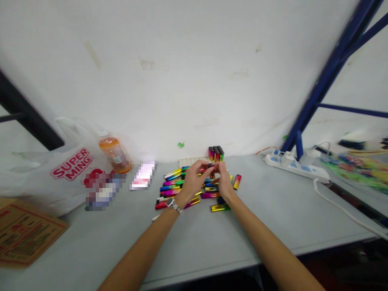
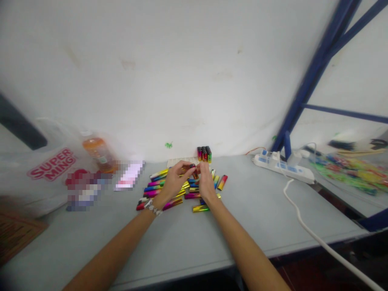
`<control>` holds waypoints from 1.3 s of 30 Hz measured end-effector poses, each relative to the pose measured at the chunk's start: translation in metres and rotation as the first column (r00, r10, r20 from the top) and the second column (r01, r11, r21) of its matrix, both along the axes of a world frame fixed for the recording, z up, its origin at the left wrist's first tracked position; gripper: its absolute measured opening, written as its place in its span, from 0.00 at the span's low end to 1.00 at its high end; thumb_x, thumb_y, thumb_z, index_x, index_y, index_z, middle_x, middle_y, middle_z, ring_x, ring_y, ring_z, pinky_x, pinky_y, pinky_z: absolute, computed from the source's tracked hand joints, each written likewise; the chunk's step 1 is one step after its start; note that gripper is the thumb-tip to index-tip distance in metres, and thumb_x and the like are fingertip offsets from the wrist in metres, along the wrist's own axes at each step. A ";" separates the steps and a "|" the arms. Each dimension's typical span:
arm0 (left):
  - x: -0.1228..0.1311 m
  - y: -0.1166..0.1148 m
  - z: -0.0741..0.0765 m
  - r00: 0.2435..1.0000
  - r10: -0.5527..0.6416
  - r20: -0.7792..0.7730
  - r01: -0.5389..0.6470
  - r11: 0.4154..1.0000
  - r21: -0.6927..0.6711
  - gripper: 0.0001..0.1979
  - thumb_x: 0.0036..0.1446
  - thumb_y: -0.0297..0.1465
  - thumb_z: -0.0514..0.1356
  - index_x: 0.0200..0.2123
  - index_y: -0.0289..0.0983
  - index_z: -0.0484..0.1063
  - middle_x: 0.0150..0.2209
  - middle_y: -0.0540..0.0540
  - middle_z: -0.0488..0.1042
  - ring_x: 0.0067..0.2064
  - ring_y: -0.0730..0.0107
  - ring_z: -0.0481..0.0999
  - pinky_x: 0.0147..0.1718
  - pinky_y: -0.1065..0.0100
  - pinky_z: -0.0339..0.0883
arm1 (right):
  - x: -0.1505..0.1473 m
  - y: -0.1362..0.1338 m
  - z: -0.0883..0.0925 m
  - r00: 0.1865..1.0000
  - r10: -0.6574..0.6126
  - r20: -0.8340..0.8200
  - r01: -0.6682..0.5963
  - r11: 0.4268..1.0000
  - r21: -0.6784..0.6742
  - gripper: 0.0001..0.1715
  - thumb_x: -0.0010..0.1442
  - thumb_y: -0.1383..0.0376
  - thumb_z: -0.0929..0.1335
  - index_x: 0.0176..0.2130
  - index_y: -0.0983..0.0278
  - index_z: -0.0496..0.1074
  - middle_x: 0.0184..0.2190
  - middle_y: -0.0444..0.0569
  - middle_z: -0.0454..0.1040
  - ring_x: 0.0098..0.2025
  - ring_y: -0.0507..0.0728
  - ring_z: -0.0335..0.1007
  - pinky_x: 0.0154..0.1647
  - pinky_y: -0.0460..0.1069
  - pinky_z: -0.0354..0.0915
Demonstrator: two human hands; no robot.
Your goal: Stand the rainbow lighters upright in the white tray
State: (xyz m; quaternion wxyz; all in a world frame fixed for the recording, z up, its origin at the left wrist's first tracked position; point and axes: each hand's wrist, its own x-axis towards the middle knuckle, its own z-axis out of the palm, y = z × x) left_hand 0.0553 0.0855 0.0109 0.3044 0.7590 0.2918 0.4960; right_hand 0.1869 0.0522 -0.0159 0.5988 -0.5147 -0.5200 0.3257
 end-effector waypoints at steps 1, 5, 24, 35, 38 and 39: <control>0.002 0.007 0.003 1.000 -0.004 0.009 0.004 1.000 -0.026 0.13 0.60 0.40 0.60 0.42 0.37 0.73 0.37 0.46 0.77 0.36 0.69 0.77 0.35 0.68 0.73 | 0.008 0.002 0.002 0.998 -0.060 -0.002 0.060 0.998 -0.011 0.32 0.64 0.39 0.51 0.43 0.59 0.63 0.38 0.49 0.70 0.40 0.57 0.67 0.29 0.48 0.66; 0.016 0.042 0.015 0.997 0.011 -0.075 -0.012 1.000 -0.005 0.11 0.58 0.37 0.62 0.40 0.37 0.73 0.34 0.48 0.78 0.36 0.70 0.77 0.35 0.70 0.72 | 0.037 0.004 0.003 0.970 -0.232 -0.073 0.231 0.973 -0.026 0.31 0.61 0.38 0.56 0.42 0.59 0.65 0.39 0.49 0.71 0.43 0.59 0.69 0.27 0.48 0.68; 0.053 0.123 -0.004 0.943 0.007 -0.334 0.006 0.999 0.038 0.05 0.55 0.28 0.62 0.37 0.35 0.73 0.31 0.48 0.78 0.33 0.70 0.77 0.38 0.67 0.71 | 0.050 0.001 0.008 0.977 -0.149 -0.153 0.145 0.989 -0.037 0.31 0.59 0.40 0.59 0.31 0.63 0.71 0.30 0.50 0.72 0.37 0.58 0.69 0.19 0.45 0.63; 0.047 0.111 -0.001 0.842 0.166 -0.513 -0.061 0.975 0.216 0.12 0.59 0.29 0.60 0.47 0.35 0.73 0.39 0.43 0.78 0.39 0.66 0.78 0.44 0.64 0.71 | 0.053 -0.001 0.012 0.973 -0.147 -0.179 0.142 0.989 -0.043 0.30 0.58 0.42 0.60 0.27 0.63 0.71 0.27 0.50 0.71 0.34 0.57 0.69 0.19 0.45 0.62; 0.046 0.103 -0.001 0.775 0.233 -0.588 -0.049 0.949 0.311 0.15 0.62 0.28 0.55 0.52 0.37 0.69 0.44 0.43 0.76 0.43 0.65 0.77 0.48 0.63 0.70 | 0.054 -0.002 0.013 0.973 -0.151 -0.173 0.147 0.989 -0.034 0.27 0.58 0.45 0.60 0.27 0.63 0.71 0.27 0.49 0.71 0.34 0.57 0.68 0.20 0.44 0.61; 0.045 0.100 -0.001 0.746 0.254 -0.616 -0.040 0.940 0.338 0.16 0.63 0.28 0.54 0.53 0.38 0.69 0.46 0.43 0.75 0.44 0.65 0.76 0.48 0.63 0.69 | 0.054 -0.002 0.014 0.971 -0.157 -0.178 0.154 0.988 -0.031 0.26 0.58 0.46 0.60 0.27 0.63 0.71 0.27 0.49 0.71 0.33 0.56 0.68 0.20 0.44 0.61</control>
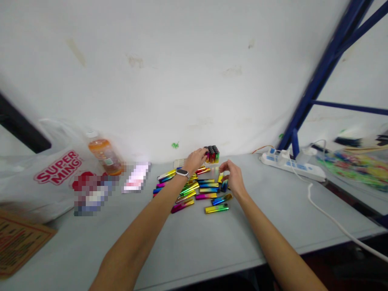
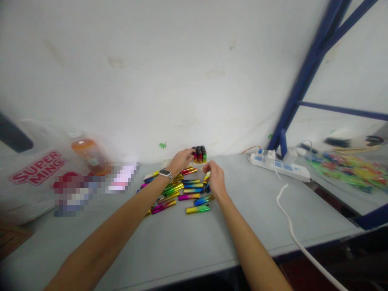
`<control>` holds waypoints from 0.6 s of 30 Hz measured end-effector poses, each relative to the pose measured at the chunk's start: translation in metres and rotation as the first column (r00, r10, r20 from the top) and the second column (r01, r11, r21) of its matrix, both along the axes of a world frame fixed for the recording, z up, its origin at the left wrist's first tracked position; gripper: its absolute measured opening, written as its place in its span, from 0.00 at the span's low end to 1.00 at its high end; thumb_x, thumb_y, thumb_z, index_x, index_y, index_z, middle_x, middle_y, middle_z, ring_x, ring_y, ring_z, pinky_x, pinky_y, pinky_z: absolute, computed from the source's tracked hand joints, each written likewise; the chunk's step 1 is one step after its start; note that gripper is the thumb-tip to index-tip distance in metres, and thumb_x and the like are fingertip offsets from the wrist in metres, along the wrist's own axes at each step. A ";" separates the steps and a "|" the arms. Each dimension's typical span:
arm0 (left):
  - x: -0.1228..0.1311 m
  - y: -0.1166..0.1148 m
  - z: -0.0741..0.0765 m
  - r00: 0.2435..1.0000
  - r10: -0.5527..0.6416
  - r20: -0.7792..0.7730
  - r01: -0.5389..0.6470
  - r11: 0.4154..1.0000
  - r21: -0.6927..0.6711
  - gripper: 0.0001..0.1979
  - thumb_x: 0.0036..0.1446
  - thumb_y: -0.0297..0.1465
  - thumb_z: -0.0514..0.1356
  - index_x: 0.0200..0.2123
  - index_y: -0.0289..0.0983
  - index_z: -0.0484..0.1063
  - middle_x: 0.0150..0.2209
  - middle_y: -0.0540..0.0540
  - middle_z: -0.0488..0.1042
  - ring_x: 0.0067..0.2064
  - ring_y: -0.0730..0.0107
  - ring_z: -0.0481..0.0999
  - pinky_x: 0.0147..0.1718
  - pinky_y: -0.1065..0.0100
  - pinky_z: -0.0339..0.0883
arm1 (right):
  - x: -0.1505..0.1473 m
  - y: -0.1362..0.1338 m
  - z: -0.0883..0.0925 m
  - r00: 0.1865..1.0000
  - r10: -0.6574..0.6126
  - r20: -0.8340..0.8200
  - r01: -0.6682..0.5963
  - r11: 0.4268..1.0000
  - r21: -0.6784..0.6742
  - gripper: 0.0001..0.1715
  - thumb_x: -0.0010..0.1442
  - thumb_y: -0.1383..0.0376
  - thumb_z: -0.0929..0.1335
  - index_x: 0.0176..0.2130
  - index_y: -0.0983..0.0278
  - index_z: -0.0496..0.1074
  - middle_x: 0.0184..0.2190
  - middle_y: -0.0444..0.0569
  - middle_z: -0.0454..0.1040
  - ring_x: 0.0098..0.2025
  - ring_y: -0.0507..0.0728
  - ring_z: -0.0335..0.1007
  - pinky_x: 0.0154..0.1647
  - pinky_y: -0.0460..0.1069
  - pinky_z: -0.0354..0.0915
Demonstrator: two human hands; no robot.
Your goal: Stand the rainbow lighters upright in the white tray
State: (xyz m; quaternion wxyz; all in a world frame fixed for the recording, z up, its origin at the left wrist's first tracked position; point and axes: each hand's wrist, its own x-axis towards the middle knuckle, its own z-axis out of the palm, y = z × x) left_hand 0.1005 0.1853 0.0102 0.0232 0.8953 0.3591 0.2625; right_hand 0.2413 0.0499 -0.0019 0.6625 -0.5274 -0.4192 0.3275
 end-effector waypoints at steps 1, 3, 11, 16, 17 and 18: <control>-0.001 -0.003 0.000 0.999 0.011 -0.046 -0.010 1.000 0.025 0.17 0.64 0.28 0.53 0.54 0.38 0.68 0.47 0.43 0.74 0.45 0.64 0.76 0.48 0.64 0.69 | 0.001 0.000 0.001 1.000 -0.010 -0.007 0.010 1.000 0.003 0.24 0.58 0.48 0.60 0.27 0.63 0.70 0.26 0.48 0.70 0.33 0.56 0.68 0.20 0.45 0.61; -0.001 -0.007 0.001 0.991 0.044 -0.127 -0.035 0.997 0.073 0.18 0.64 0.29 0.51 0.57 0.39 0.66 0.48 0.42 0.73 0.47 0.64 0.75 0.47 0.65 0.69 | 0.004 -0.001 0.001 0.999 -0.036 -0.017 0.036 0.999 0.005 0.22 0.58 0.50 0.59 0.27 0.62 0.69 0.26 0.47 0.70 0.32 0.55 0.67 0.21 0.45 0.61; 0.001 -0.026 0.004 0.975 0.156 -0.160 -0.128 0.977 0.168 0.24 0.63 0.30 0.50 0.63 0.35 0.58 0.50 0.38 0.70 0.45 0.61 0.73 0.44 0.64 0.67 | 0.037 -0.010 -0.011 0.905 -0.174 0.389 0.227 0.969 -0.095 0.14 0.56 0.56 0.61 0.30 0.62 0.69 0.26 0.45 0.72 0.29 0.55 0.66 0.30 0.48 0.60; 0.020 -0.057 -0.003 0.998 0.035 -0.049 -0.029 0.992 0.124 0.11 0.64 0.31 0.50 0.43 0.37 0.71 0.42 0.40 0.72 0.42 0.61 0.74 0.44 0.64 0.66 | 0.054 -0.029 -0.010 0.658 0.017 0.753 0.397 0.841 -0.367 0.13 0.56 0.55 0.64 0.32 0.61 0.72 0.30 0.49 0.77 0.34 0.58 0.72 0.33 0.50 0.59; 0.026 -0.064 -0.005 0.998 0.005 -0.064 0.001 0.996 0.093 0.10 0.64 0.31 0.51 0.39 0.37 0.72 0.38 0.42 0.72 0.41 0.62 0.74 0.43 0.64 0.66 | 0.055 -0.031 -0.010 0.620 0.062 0.782 0.427 0.810 -0.402 0.15 0.57 0.53 0.65 0.33 0.61 0.73 0.31 0.51 0.78 0.35 0.60 0.73 0.33 0.50 0.60; 0.032 -0.070 -0.008 0.997 -0.023 -0.078 0.028 0.998 0.061 0.09 0.63 0.32 0.52 0.36 0.37 0.72 0.36 0.42 0.73 0.39 0.62 0.74 0.42 0.64 0.66 | 0.055 -0.032 -0.009 0.587 0.097 0.804 0.453 0.783 -0.425 0.18 0.57 0.50 0.65 0.33 0.61 0.74 0.32 0.53 0.78 0.36 0.61 0.74 0.34 0.51 0.61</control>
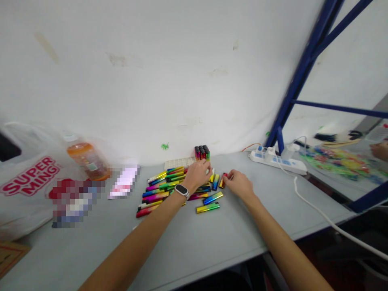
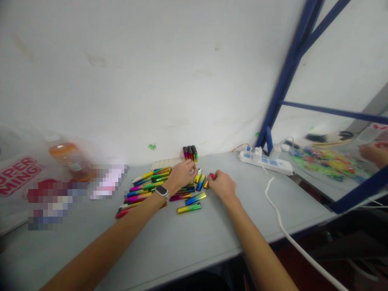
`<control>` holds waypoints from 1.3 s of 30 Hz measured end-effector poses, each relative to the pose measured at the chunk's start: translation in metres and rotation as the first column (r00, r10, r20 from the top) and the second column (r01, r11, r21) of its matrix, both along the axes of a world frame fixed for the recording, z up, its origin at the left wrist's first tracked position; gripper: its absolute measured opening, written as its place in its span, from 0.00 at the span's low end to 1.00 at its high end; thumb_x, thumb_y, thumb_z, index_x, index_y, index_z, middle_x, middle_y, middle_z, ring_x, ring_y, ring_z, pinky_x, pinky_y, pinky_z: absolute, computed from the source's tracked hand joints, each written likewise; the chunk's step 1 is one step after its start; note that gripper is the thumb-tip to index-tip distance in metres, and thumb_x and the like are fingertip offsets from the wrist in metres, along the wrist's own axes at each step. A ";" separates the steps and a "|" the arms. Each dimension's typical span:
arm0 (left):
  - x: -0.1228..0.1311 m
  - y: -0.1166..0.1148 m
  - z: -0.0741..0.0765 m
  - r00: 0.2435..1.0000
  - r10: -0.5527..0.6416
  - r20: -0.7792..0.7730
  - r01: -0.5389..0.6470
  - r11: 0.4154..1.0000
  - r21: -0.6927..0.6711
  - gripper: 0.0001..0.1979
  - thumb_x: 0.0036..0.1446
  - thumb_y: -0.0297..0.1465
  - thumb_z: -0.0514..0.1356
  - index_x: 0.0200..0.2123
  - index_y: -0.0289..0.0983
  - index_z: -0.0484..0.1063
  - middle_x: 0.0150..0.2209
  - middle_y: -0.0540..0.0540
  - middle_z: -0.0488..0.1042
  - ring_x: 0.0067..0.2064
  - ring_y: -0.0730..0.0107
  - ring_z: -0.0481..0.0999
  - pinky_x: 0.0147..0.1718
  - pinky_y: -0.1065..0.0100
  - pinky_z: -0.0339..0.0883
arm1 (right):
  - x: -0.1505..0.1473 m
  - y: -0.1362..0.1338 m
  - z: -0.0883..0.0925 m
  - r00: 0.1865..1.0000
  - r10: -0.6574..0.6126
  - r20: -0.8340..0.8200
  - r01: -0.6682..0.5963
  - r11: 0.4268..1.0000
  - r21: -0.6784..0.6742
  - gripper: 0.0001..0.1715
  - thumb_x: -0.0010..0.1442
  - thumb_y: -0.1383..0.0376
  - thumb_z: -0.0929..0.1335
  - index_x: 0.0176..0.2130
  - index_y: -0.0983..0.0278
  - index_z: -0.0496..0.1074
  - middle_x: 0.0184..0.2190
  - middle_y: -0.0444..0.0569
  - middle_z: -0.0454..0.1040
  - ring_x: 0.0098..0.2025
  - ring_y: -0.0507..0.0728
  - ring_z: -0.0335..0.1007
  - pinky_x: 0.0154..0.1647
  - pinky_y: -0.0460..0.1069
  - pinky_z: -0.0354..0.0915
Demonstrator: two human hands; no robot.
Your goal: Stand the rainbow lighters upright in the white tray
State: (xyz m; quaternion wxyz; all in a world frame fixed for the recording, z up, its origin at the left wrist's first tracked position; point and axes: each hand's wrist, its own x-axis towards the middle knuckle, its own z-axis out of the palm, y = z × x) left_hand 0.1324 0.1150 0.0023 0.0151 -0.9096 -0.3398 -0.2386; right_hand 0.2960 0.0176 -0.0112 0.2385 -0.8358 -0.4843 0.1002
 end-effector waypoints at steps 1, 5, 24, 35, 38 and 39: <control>0.006 -0.005 -0.003 1.000 -0.024 -0.011 0.024 0.999 -0.033 0.09 0.63 0.33 0.53 0.35 0.38 0.72 0.35 0.43 0.73 0.38 0.62 0.74 0.41 0.65 0.66 | -0.001 0.000 0.001 0.999 -0.003 0.033 0.004 0.999 -0.037 0.20 0.57 0.48 0.65 0.34 0.61 0.74 0.33 0.55 0.79 0.37 0.62 0.75 0.35 0.52 0.61; 0.025 -0.016 -0.009 0.998 -0.054 -0.038 0.048 0.990 -0.132 0.07 0.60 0.34 0.57 0.33 0.38 0.72 0.34 0.43 0.74 0.38 0.61 0.75 0.38 0.64 0.67 | -0.003 0.007 0.004 0.997 0.029 0.068 -0.021 0.994 -0.110 0.24 0.57 0.47 0.64 0.34 0.63 0.77 0.36 0.60 0.79 0.39 0.64 0.76 0.37 0.53 0.63; -0.020 -0.008 -0.009 0.999 0.032 -0.030 -0.035 0.992 -0.124 0.06 0.61 0.30 0.55 0.35 0.37 0.71 0.37 0.43 0.74 0.40 0.62 0.75 0.41 0.64 0.68 | -0.038 0.037 -0.003 0.971 0.224 0.083 -0.221 0.974 -0.043 0.22 0.58 0.47 0.64 0.32 0.60 0.77 0.32 0.53 0.80 0.37 0.61 0.76 0.35 0.50 0.61; -0.042 -0.019 -0.003 0.809 0.100 0.579 0.086 0.954 -0.286 0.08 0.63 0.31 0.55 0.40 0.37 0.73 0.39 0.45 0.76 0.36 0.69 0.76 0.40 0.67 0.70 | -0.064 0.037 -0.003 0.712 0.631 -0.309 -0.365 0.708 0.605 0.10 0.60 0.57 0.63 0.39 0.60 0.62 0.33 0.44 0.75 0.35 0.54 0.71 0.35 0.48 0.64; -0.056 -0.029 0.004 0.763 0.119 0.635 0.097 0.951 -0.295 0.08 0.63 0.32 0.55 0.40 0.37 0.73 0.39 0.45 0.77 0.38 0.69 0.76 0.38 0.68 0.70 | -0.084 0.045 0.001 0.614 0.643 -0.458 -0.236 0.704 0.670 0.12 0.54 0.60 0.65 0.38 0.59 0.60 0.28 0.40 0.72 0.28 0.53 0.70 0.31 0.48 0.66; -0.061 -0.032 0.005 0.755 0.123 0.644 0.095 0.951 -0.293 0.08 0.63 0.32 0.55 0.40 0.37 0.73 0.39 0.45 0.77 0.39 0.69 0.76 0.38 0.69 0.70 | -0.092 0.048 0.004 0.577 0.636 -0.512 -0.194 0.716 0.671 0.12 0.52 0.61 0.65 0.37 0.58 0.60 0.25 0.38 0.70 0.25 0.53 0.68 0.28 0.47 0.65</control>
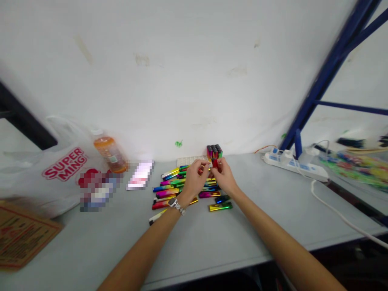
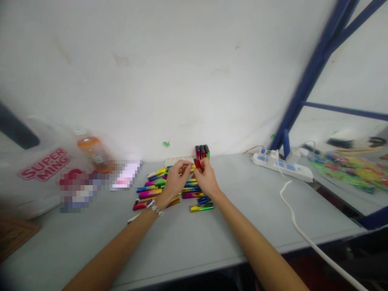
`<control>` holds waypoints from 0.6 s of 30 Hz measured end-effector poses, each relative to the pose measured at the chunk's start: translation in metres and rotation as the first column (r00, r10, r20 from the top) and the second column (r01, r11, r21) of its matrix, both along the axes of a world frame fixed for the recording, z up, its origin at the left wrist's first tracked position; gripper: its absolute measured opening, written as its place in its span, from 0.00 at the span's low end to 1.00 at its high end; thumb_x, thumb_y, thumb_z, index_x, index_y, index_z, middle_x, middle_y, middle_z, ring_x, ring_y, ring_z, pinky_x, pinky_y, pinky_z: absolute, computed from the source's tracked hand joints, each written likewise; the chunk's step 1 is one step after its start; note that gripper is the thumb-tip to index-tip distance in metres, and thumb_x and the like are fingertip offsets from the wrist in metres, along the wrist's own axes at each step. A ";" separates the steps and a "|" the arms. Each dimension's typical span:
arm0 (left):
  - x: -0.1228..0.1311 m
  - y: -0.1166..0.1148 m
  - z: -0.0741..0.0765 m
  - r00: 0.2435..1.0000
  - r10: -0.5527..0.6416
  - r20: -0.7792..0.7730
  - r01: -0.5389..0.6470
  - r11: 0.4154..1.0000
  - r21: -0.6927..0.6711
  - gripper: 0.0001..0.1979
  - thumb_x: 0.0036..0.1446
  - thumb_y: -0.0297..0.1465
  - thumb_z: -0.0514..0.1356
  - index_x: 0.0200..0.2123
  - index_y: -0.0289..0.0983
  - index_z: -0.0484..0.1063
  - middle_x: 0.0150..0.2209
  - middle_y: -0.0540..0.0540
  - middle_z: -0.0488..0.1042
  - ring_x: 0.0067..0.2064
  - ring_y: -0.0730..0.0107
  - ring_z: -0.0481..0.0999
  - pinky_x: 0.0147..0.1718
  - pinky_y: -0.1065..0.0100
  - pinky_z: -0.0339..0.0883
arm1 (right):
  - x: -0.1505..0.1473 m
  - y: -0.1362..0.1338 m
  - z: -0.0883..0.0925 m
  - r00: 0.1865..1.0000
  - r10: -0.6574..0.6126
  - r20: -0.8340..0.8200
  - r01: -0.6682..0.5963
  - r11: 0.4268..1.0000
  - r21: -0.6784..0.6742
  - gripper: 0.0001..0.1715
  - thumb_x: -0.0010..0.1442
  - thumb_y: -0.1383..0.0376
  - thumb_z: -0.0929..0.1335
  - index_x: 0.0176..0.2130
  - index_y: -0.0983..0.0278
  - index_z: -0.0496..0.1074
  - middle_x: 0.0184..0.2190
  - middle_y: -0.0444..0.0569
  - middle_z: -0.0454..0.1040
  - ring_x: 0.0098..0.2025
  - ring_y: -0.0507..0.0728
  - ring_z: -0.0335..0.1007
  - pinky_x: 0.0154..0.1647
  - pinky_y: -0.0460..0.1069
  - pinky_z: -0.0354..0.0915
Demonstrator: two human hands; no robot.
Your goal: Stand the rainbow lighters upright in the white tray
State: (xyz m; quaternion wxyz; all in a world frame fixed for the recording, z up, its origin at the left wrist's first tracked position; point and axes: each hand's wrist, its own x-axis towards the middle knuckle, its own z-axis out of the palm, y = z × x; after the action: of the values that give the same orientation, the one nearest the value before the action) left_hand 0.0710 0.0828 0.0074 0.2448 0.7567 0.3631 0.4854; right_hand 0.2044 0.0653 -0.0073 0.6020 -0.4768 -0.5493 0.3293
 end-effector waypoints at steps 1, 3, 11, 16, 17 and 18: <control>-0.005 -0.003 0.000 1.000 0.008 0.008 -0.008 1.000 0.001 0.08 0.63 0.32 0.55 0.40 0.37 0.74 0.39 0.45 0.77 0.39 0.69 0.76 0.38 0.69 0.70 | -0.007 0.002 0.003 0.998 0.012 -0.066 -0.014 1.000 -0.028 0.11 0.51 0.62 0.65 0.36 0.58 0.59 0.22 0.36 0.68 0.22 0.52 0.65 0.24 0.47 0.63; -0.014 -0.007 -0.001 0.999 0.032 0.024 -0.032 0.999 -0.001 0.08 0.63 0.33 0.55 0.39 0.38 0.73 0.39 0.46 0.77 0.39 0.69 0.76 0.38 0.70 0.70 | -0.020 0.003 0.010 0.982 0.052 -0.183 -0.069 0.994 -0.085 0.09 0.49 0.63 0.65 0.32 0.58 0.59 0.16 0.35 0.61 0.16 0.50 0.57 0.17 0.45 0.56; -0.014 -0.015 -0.013 0.997 0.009 0.072 -0.008 1.000 -0.008 0.07 0.64 0.32 0.55 0.39 0.38 0.71 0.38 0.45 0.76 0.40 0.69 0.75 0.36 0.70 0.70 | -0.040 -0.013 -0.002 0.971 0.010 -0.237 -0.042 0.991 -0.129 0.26 0.58 0.45 0.62 0.21 0.61 0.57 0.14 0.37 0.51 0.17 0.48 0.43 0.17 0.46 0.44; -0.007 -0.023 -0.015 0.998 -0.045 0.041 0.044 0.999 0.023 0.06 0.63 0.30 0.54 0.40 0.38 0.71 0.39 0.45 0.74 0.40 0.69 0.74 0.39 0.69 0.70 | -0.033 -0.011 -0.018 0.990 -0.127 -0.061 0.124 0.990 -0.061 0.23 0.60 0.50 0.61 0.24 0.64 0.66 0.18 0.41 0.60 0.23 0.51 0.53 0.23 0.47 0.52; -0.006 -0.024 -0.015 0.998 -0.041 0.044 0.040 0.999 0.030 0.06 0.62 0.30 0.54 0.39 0.38 0.71 0.39 0.45 0.73 0.40 0.69 0.74 0.39 0.69 0.70 | -0.033 -0.011 -0.019 0.989 -0.140 -0.054 0.137 0.989 -0.050 0.23 0.60 0.51 0.61 0.24 0.64 0.67 0.19 0.42 0.62 0.24 0.52 0.55 0.24 0.47 0.54; -0.006 -0.025 -0.015 0.998 -0.034 0.052 0.032 0.999 0.033 0.06 0.62 0.30 0.54 0.39 0.38 0.70 0.40 0.44 0.73 0.41 0.69 0.74 0.39 0.70 0.70 | -0.033 -0.011 -0.018 0.988 -0.148 -0.045 0.146 0.989 -0.035 0.22 0.61 0.52 0.61 0.25 0.64 0.67 0.20 0.42 0.63 0.25 0.52 0.56 0.26 0.47 0.55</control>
State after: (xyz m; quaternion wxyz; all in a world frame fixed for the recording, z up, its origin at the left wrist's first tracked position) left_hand 0.0654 0.0582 -0.0078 0.2500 0.7535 0.3361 0.5068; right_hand 0.1717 0.0539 -0.0257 0.6301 -0.5173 -0.4930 0.3040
